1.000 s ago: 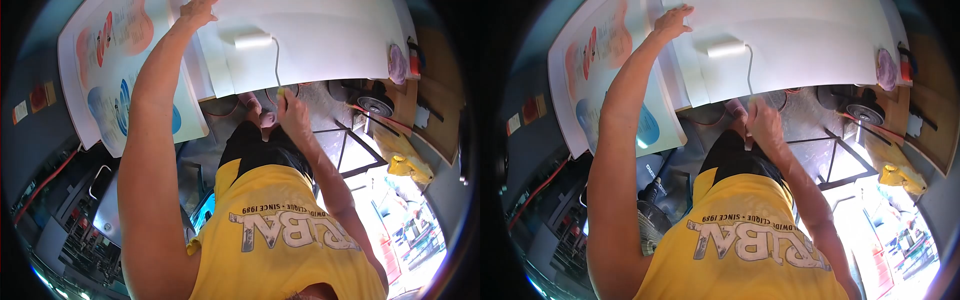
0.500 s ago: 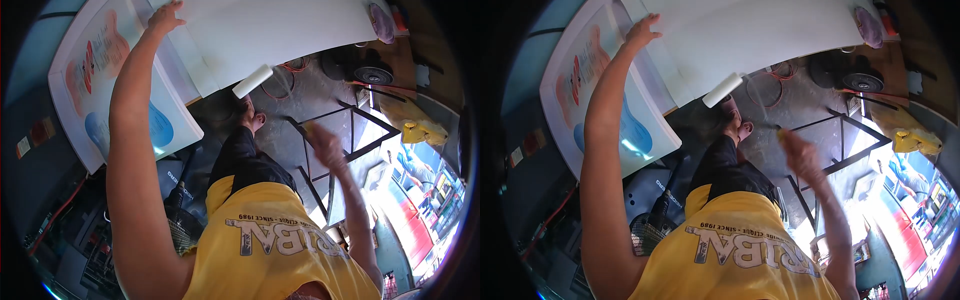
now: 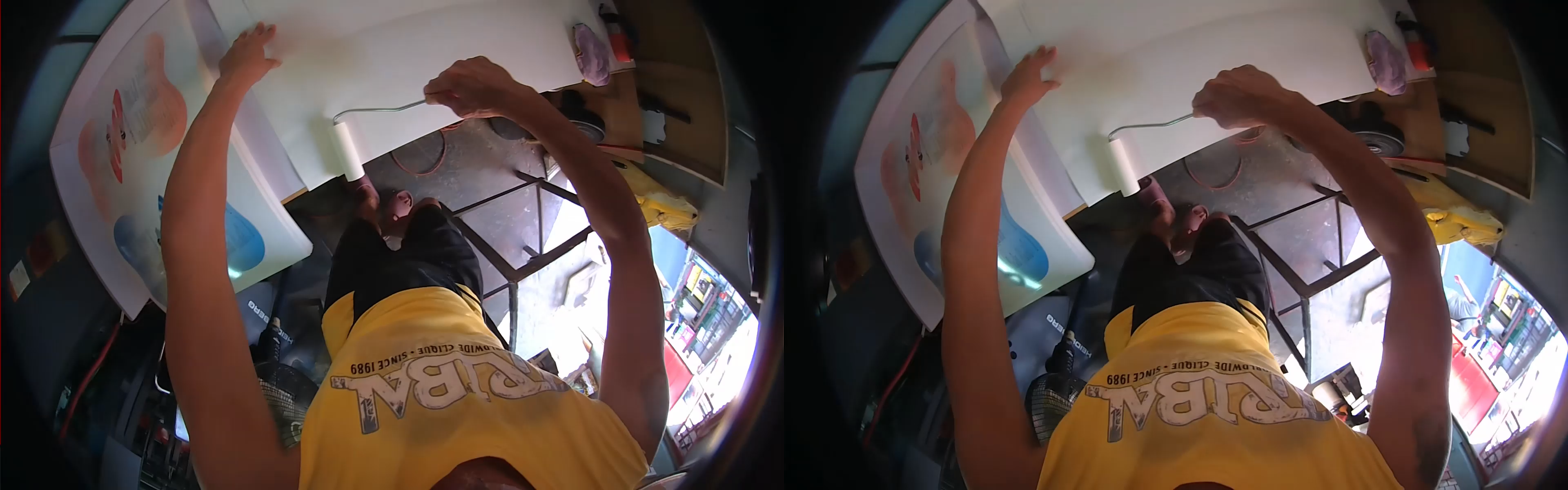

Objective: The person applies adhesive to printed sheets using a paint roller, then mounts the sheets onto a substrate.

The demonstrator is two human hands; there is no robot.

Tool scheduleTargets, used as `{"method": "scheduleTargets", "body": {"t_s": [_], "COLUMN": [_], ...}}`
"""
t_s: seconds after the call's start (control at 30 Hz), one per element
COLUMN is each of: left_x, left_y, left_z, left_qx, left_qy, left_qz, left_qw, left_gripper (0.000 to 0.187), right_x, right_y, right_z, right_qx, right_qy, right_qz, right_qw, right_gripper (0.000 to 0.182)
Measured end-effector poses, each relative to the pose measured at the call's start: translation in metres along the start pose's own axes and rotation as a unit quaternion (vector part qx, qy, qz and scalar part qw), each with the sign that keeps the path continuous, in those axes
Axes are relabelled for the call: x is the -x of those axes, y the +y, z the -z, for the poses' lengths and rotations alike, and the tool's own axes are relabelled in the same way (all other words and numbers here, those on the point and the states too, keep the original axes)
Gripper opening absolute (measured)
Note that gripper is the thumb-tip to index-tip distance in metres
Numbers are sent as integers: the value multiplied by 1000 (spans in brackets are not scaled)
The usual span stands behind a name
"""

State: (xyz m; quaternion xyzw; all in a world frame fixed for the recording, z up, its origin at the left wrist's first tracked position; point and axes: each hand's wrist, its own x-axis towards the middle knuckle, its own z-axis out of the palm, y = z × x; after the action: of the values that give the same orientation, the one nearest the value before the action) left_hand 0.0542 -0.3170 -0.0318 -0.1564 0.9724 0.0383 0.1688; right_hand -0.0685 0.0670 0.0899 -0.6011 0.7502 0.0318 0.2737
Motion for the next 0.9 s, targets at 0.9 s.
{"method": "scheduleTargets", "body": {"t_s": [0.9], "left_x": [13], "left_y": [2], "left_z": [14], "left_qx": [144], "left_qy": [-4], "left_qz": [-22], "left_qw": [989], "left_gripper": [86], "right_x": [269], "right_y": [444], "right_z": [14], "right_qx": [47], "right_qy": [76], "right_qz": [-24], "right_qw": [996], "right_gripper": [23]}}
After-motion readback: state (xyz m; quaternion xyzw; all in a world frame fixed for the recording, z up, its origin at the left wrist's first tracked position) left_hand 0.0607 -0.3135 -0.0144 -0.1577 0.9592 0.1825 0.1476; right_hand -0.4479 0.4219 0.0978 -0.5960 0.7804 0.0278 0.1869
